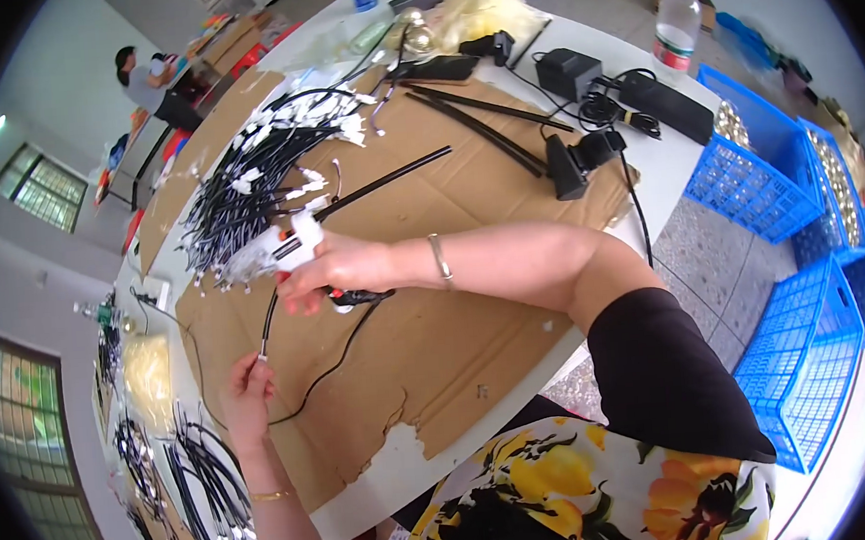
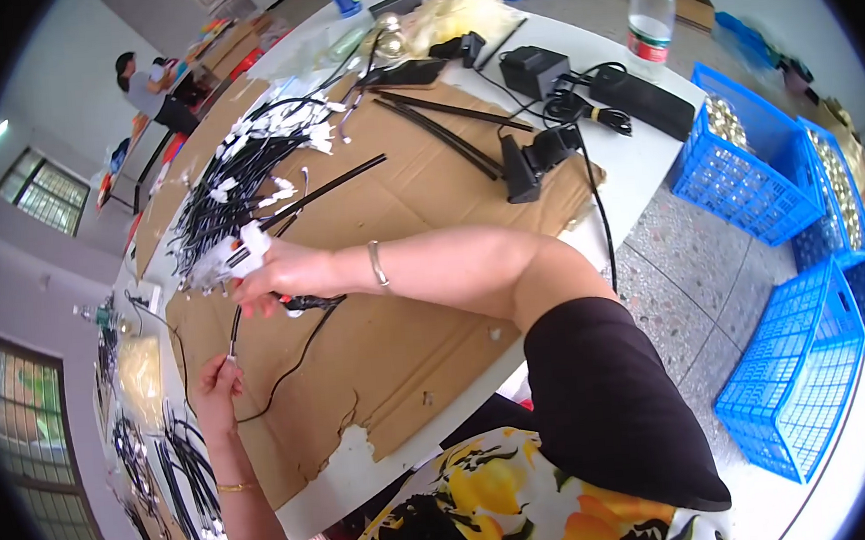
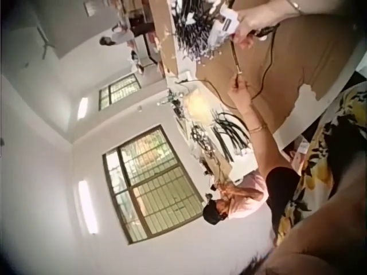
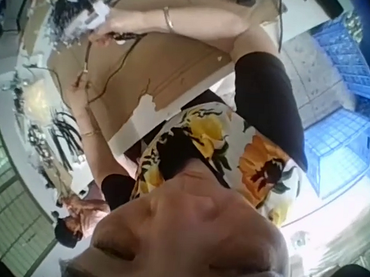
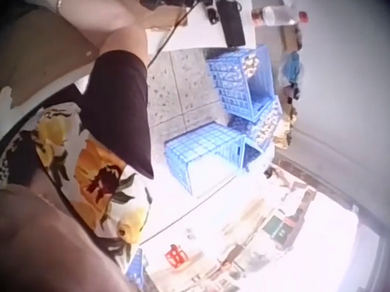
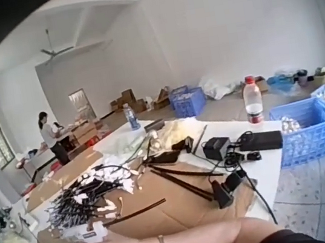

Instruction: Use a hot glue gun to attach plastic components to the ends of wire bundles.

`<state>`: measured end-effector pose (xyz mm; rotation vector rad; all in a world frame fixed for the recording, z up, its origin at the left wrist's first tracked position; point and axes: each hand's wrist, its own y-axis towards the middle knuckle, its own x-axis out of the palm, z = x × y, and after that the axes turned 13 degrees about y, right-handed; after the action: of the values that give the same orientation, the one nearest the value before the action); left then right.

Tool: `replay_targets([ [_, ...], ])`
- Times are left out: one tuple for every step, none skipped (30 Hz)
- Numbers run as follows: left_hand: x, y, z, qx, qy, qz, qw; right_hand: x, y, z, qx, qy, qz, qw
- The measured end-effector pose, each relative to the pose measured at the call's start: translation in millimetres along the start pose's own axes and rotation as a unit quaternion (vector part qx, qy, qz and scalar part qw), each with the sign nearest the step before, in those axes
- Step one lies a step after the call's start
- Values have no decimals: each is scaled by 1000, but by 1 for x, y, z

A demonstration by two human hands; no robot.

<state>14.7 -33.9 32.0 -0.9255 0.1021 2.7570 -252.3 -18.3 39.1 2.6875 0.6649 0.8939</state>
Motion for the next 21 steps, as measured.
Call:
replay_targets([
  [2, -1, 3, -2, -42, -14, 999, 1, 0, -1, -4, -2, 7, 1000],
  [7, -2, 6, 1, -42, -22, 999, 2, 0, -2, -7, 4, -2, 1000],
  [12, -5, 9, -13, -113, -43, 993, 4, 1, -1, -9, 11, -14, 1000],
  [18, -9, 13, -28, -184, -65, 980, 6, 2, 1, -10, 11, -10, 1000],
  [25, -12, 17, -28, -183, -70, 980, 7, 3, 2, -17, 3, -21, 1000],
  [35, -15, 23, -22, -197, -99, 975, 7, 3, 2, -25, -6, -30, 999],
  [43, -17, 29, -17, -212, -126, 969, 6, 5, 5, -29, 9, -44, 999],
  [49, -19, 34, -15, -211, -130, 969, 4, 4, 4, -31, 8, -40, 999],
  [52, -23, 39, 7, -200, -144, 969, 6, 4, 2, -30, 11, -41, 999],
  [53, -25, 42, 28, -189, -158, 969, 8, 4, 0, -28, 14, -42, 999],
  [50, -26, 46, 28, -188, -159, 969, 8, 5, -2, -28, 14, -41, 999],
  [49, -28, 49, 43, -166, -166, 971, 7, 6, -5, -43, 19, -33, 998],
  [47, -30, 51, 59, -143, -172, 973, 6, 6, -9, -57, 23, -25, 998],
  [47, -33, 53, 59, -144, -173, 973, 6, 5, -13, -57, 23, -24, 998],
  [48, -37, 55, 63, -167, -170, 969, 8, 4, -21, -49, 23, -11, 998],
  [49, -40, 57, 68, -191, -167, 965, 10, 2, -27, -40, 23, 3, 999],
  [50, -43, 57, 68, -192, -170, 964, 13, 1, -29, -59, 36, -9, 998],
  [52, -46, 58, 77, -213, -155, 962, 17, 0, -32, -60, 33, -4, 998],
  [53, -47, 57, 87, -234, -140, 958, 23, -2, -36, -82, 37, -27, 996],
  [52, -48, 53, 87, -237, -149, 956, 28, -4, -40, -104, 40, -49, 993],
  [48, -48, 44, 111, -250, -123, 954, 35, -5, -42, -117, 72, -74, 988],
])
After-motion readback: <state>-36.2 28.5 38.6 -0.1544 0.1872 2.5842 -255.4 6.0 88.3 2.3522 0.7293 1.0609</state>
